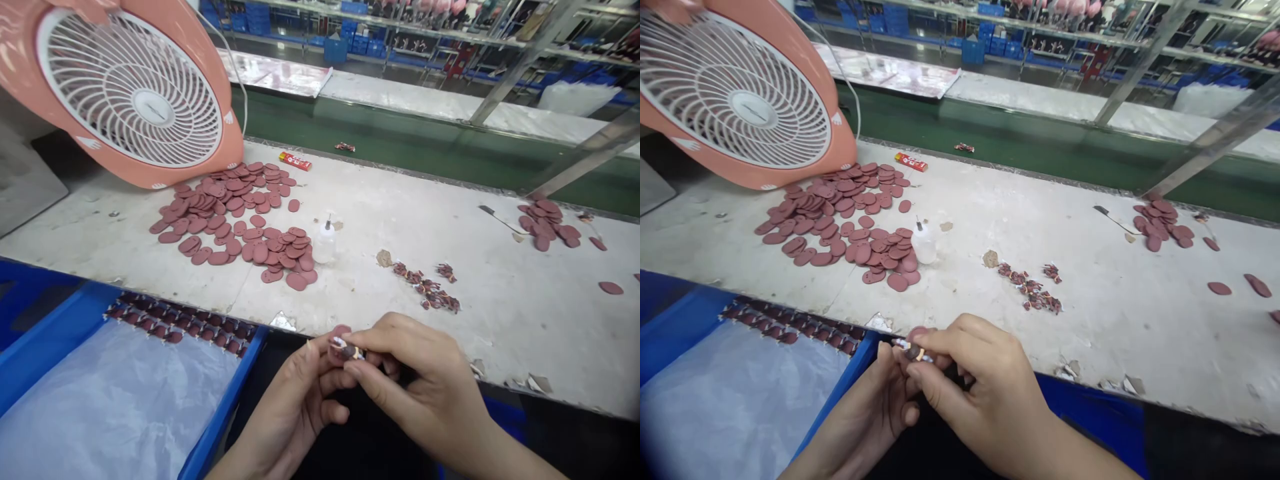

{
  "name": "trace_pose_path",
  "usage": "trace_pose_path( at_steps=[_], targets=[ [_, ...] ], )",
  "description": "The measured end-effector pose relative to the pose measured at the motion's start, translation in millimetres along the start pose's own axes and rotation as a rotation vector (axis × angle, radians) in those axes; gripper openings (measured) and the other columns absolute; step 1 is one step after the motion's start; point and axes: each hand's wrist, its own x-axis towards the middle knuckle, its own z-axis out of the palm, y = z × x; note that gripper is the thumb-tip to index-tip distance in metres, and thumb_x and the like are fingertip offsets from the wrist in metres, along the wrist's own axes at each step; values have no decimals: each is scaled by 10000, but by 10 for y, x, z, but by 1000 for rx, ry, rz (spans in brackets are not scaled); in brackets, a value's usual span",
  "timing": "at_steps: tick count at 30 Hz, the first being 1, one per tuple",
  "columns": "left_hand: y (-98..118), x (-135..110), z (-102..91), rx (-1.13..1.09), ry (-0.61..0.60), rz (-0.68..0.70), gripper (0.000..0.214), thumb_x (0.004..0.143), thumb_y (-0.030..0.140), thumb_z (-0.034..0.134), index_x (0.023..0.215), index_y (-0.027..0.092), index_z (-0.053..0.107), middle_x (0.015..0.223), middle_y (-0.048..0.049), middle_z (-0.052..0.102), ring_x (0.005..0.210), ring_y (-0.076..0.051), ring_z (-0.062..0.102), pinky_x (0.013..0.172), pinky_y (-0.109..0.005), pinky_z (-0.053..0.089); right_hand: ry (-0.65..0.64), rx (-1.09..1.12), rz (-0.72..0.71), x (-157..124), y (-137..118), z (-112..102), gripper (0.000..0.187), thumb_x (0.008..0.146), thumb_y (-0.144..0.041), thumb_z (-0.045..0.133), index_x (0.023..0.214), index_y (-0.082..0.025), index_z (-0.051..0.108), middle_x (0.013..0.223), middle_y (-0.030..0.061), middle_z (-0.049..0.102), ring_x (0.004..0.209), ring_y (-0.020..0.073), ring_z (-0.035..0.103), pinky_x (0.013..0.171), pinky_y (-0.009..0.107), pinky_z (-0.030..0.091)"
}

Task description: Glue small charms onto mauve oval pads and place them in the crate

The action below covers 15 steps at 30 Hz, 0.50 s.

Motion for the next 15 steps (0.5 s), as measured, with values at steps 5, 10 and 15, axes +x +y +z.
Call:
trace_pose_path(
  at_steps=[5,10,15],
  targets=[
    [39,-74,-15,212,195,364,305,650,385,853,839,187,719,704,8,646,552,-91,522,420,-166,473,184,-439,-365,-94,58,194,284,852,-29,650,1132,-77,647,751,52,674,630,145,609,547,256,489],
    [98,-112,-10,259,266,458,223,668,306,845,778,183,694,684,24,627,506,-66,481,427,-161,433,126,-494,-535,-29,98,411,321,876,-78,629,1196,-52,615,762,76,707,624,179,644,508,284,497],
    [158,-188,-129,219,415,538,231,697,355,817,744,190,660,692,32,612,515,-76,515,465,-192,455,123,-454,-576,39,13,547,288,834,-63,683,1118,-57,637,684,52,699,511,151,603,434,285,472]
  ],
)
